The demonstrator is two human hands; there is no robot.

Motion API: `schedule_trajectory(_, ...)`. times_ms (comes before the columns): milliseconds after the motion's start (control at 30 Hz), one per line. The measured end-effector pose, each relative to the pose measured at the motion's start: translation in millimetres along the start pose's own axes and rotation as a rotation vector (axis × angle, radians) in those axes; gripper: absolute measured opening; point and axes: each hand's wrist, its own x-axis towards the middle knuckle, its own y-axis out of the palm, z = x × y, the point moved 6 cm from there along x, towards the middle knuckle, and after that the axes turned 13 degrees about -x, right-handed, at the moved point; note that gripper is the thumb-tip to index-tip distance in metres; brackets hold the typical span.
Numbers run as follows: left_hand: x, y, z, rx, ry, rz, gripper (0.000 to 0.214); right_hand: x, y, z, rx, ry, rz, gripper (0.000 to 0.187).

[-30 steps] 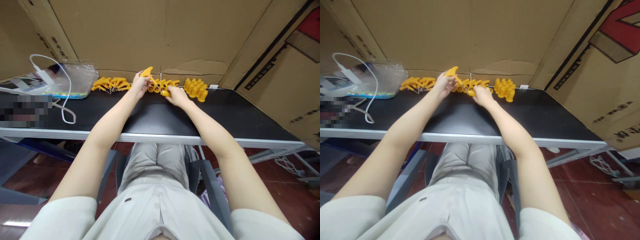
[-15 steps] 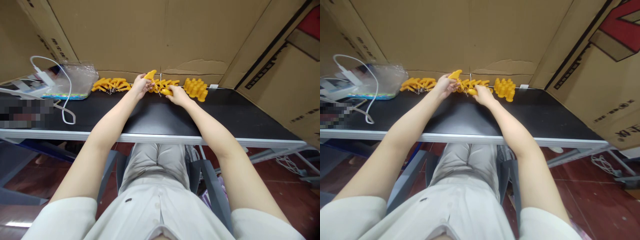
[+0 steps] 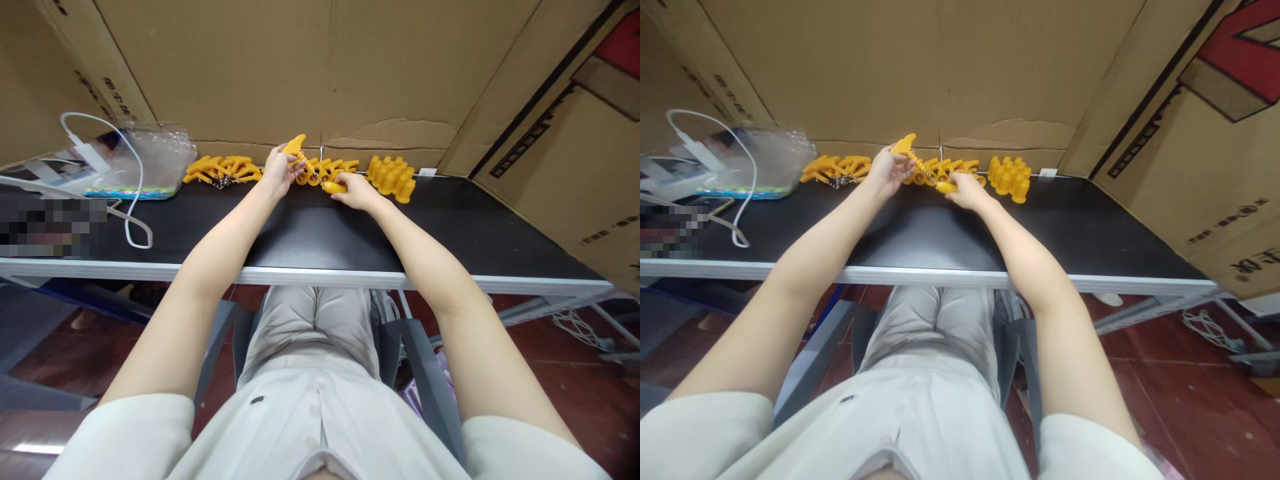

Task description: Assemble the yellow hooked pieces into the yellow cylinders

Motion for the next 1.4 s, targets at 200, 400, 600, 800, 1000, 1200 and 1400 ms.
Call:
schedule_trajectory(200, 2, -1.0, 0, -0.014, 0.024, -0.037, 0.061, 2, 0, -4, 0.111, 0.034, -0.010, 0.024)
schedule_trajectory(400, 1, -0.4, 4, 0.031, 0.005, -0.011, 0.065, 5, 3, -8, 0.273, 0.055, -0.031, 0.019)
schedule_trajectory(600, -3, -0.2, 21, 0.235, -0.102, 0.039, 0.076, 4, -2, -10, 0.193, 0.086, -0.074, 0.026)
schedule_trajectory(800, -2, -3.4, 27, 0.339, -0.037, 0.084, 0.049, 5, -2, -13, 0.065, 0.054, -0.113, 0.036)
schedule_trajectory(1000, -8, -5.0, 11, 0.747, 0.179, 0.225, 0.029, 2, -6, -10, -0.086, 0.001, -0.118, 0.043)
schedule_trajectory(1200, -14, -0.5, -1, 1.222, 0.368, 0.349, 0.036, 0, -9, -4, -0.095, -0.066, -0.130, 0.043)
schedule_trajectory(1400, -15, 2.8, -2, 1.392, 0.424, 0.350, 0.029, -2, -10, 0, -0.100, -0.099, -0.135, 0.046)
